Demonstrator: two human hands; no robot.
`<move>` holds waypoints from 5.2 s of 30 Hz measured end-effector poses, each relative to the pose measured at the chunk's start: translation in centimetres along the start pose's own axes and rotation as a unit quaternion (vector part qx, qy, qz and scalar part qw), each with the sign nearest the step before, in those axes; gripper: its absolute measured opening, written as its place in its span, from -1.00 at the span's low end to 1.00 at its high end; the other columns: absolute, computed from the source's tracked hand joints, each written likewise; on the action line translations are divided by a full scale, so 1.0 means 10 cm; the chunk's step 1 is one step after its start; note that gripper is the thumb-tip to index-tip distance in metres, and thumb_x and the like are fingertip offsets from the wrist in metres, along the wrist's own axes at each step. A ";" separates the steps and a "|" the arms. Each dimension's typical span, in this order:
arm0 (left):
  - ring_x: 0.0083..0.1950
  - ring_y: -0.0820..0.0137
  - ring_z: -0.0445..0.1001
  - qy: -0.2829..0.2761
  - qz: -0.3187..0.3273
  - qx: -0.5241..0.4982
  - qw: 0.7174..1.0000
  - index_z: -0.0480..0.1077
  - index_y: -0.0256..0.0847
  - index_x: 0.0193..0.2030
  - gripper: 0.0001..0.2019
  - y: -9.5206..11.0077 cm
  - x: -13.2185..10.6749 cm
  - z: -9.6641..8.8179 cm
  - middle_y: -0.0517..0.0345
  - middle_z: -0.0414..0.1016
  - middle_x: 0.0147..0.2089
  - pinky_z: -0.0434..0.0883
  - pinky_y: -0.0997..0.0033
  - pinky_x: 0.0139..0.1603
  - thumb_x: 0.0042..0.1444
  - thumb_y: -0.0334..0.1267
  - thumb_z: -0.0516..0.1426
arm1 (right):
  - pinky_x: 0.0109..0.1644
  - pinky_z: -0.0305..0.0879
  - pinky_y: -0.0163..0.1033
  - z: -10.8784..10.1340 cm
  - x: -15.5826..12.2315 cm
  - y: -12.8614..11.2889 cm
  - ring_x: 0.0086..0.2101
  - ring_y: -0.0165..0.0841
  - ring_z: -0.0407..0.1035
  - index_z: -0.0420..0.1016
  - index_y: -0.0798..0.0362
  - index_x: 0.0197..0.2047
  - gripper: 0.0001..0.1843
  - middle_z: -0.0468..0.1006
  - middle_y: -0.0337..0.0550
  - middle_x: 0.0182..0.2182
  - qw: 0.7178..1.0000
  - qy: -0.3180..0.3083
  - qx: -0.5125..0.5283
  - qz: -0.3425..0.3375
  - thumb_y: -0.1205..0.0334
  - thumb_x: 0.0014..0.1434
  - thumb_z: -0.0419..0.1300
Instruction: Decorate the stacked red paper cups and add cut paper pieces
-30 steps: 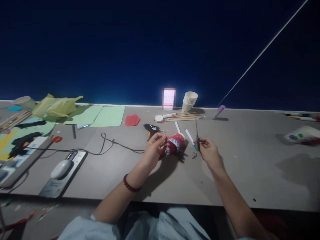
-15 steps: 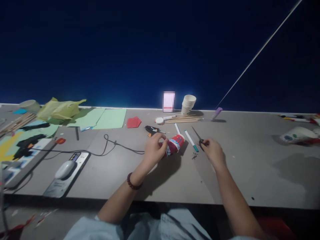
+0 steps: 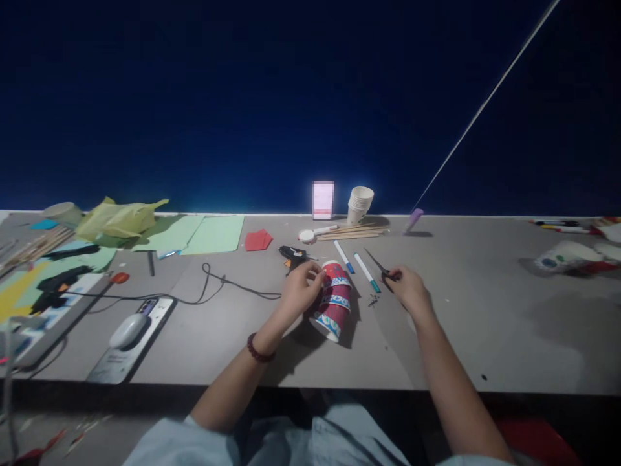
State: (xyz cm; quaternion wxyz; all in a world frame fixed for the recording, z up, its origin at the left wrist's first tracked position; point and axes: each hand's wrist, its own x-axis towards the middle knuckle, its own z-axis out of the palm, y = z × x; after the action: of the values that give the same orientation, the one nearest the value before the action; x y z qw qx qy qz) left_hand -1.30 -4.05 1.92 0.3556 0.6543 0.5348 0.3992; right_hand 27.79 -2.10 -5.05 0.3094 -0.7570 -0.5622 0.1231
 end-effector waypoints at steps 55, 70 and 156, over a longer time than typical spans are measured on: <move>-0.03 0.13 0.50 -0.157 -0.182 -0.216 0.946 -0.04 -0.17 0.41 0.07 -0.05 -0.02 0.05 -0.18 0.42 0.09 0.39 0.08 0.03 -0.23 -0.16 0.39 | -0.33 0.18 -0.27 0.02 -0.27 -0.84 -0.31 -0.26 0.49 0.63 0.02 -0.31 -0.73 0.67 -0.02 -0.28 0.982 -0.117 -0.100 -0.107 0.30 0.21 0.07; -0.01 0.17 0.47 0.027 0.002 -0.590 0.807 0.40 -0.14 0.04 -0.24 -0.34 0.26 -0.60 -0.08 0.51 -0.01 0.41 0.16 0.02 -0.16 0.39 0.13 | -0.22 0.31 -0.19 0.76 -0.29 -2.06 -0.17 -0.05 0.55 0.63 0.10 -0.22 -0.42 0.66 0.18 -0.25 0.959 -0.240 -0.095 -0.118 -0.24 0.22 0.05; -0.07 0.19 0.58 -0.118 -0.052 -0.520 0.845 0.47 -0.23 0.04 -0.43 -0.40 0.31 -0.17 -0.05 0.61 -0.04 0.42 0.20 0.02 -0.09 0.01 0.37 | -0.28 0.52 -0.19 0.00 -0.86 -1.34 -0.41 -0.24 0.56 0.58 -0.01 -0.31 -0.70 0.65 -0.13 -0.45 0.933 0.001 0.192 -0.303 0.11 0.30 0.06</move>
State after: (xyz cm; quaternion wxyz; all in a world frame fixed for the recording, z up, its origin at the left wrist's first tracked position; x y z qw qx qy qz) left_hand -4.13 -0.24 -0.51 0.7241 0.3871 0.2362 0.5197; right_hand 14.49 -7.75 1.73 0.4715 -0.4770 -0.7305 0.1284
